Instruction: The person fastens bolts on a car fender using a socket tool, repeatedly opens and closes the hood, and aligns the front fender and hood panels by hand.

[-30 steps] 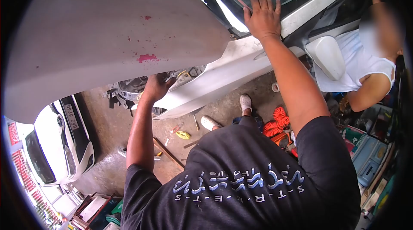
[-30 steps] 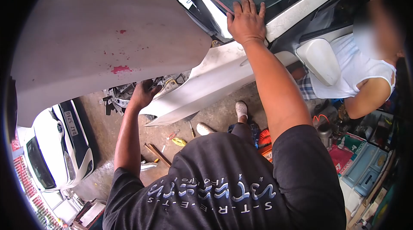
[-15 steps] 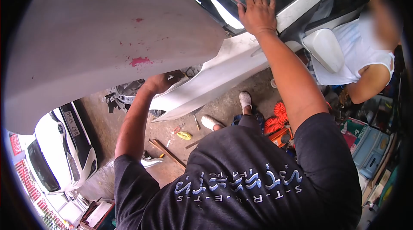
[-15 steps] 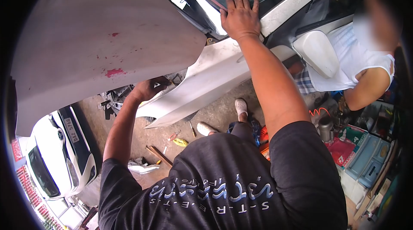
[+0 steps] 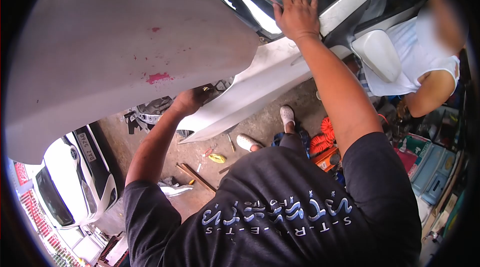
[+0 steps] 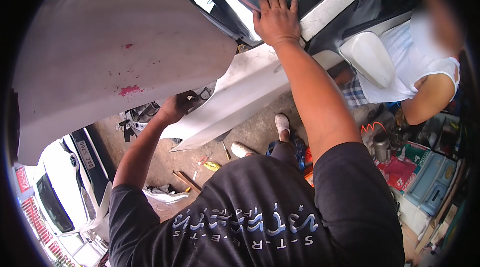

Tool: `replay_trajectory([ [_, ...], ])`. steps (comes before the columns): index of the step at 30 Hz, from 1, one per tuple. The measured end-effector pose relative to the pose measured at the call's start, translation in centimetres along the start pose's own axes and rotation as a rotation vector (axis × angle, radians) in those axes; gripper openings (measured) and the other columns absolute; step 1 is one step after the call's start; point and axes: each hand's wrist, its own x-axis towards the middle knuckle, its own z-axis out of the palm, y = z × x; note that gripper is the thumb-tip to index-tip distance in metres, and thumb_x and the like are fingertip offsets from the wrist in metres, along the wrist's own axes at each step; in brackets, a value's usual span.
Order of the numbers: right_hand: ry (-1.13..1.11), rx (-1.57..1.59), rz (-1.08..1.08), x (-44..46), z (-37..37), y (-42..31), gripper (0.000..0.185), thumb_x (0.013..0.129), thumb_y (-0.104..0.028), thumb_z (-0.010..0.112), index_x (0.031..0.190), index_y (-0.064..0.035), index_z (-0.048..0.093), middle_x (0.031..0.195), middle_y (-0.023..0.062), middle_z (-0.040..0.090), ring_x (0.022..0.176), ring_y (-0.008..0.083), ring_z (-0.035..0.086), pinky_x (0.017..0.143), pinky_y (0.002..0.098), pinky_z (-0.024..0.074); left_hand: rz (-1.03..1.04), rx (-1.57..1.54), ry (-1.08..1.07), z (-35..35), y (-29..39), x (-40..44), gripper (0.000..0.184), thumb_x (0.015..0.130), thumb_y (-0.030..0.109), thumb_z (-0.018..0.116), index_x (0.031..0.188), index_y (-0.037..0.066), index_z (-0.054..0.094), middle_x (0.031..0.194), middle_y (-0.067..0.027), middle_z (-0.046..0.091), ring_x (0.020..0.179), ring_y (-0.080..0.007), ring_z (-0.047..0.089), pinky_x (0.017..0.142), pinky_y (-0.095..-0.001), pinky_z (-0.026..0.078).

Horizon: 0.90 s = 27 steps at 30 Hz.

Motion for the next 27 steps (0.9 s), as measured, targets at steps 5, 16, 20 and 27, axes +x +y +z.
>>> replay_trajectory([
  [5,-0.005,0.002,-0.012,0.1,0.1,0.1,0.041,0.104,-0.040,0.057,0.135,-0.0142,0.063,0.154,0.0089,0.056,0.155,0.0250,0.040,0.128,0.0634,0.0234,-0.324,-0.046,0.334,4.2,2.1,-1.3,0.040,0.104,0.036,0.065,0.119,0.000,0.068,0.079,-0.0175,0.077,0.063,-0.0269,0.076,0.069,-0.0420,0.059],
  [16,-0.035,-0.023,0.000,0.0,0.2,0.0,0.044,0.104,-0.042,0.056,0.139,-0.0153,0.063,0.154,0.0076,0.056,0.155,0.0243,0.040,0.128,0.0622,0.0216,-0.251,-1.091,0.794,3.0,2.0,-2.7,0.031,0.111,0.024,0.060,0.117,-0.005,0.067,0.104,-0.0089,0.074,0.095,-0.0215,0.069,0.085,-0.0367,0.055],
  [20,-0.014,-0.026,-0.004,0.2,0.1,-0.1,0.045,0.104,-0.042,0.057,0.140,-0.0154,0.063,0.154,0.0071,0.056,0.155,0.0239,0.039,0.129,0.0620,0.0211,0.077,-0.855,0.971,1.0,0.8,-2.5,0.022,0.111,0.019,0.061,0.117,0.000,0.068,0.108,-0.0098,0.073,0.098,-0.0204,0.070,0.086,-0.0342,0.056],
  [27,-0.044,-0.031,0.003,0.2,-0.3,-0.3,0.046,0.104,-0.043,0.058,0.141,-0.0154,0.062,0.155,0.0059,0.054,0.155,0.0238,0.038,0.129,0.0592,0.0209,0.059,-1.237,0.874,3.0,3.3,-3.5,0.029,0.112,0.011,0.059,0.139,0.002,0.057,0.135,-0.0127,0.065,0.126,-0.0244,0.064,0.111,-0.0415,0.053],
])
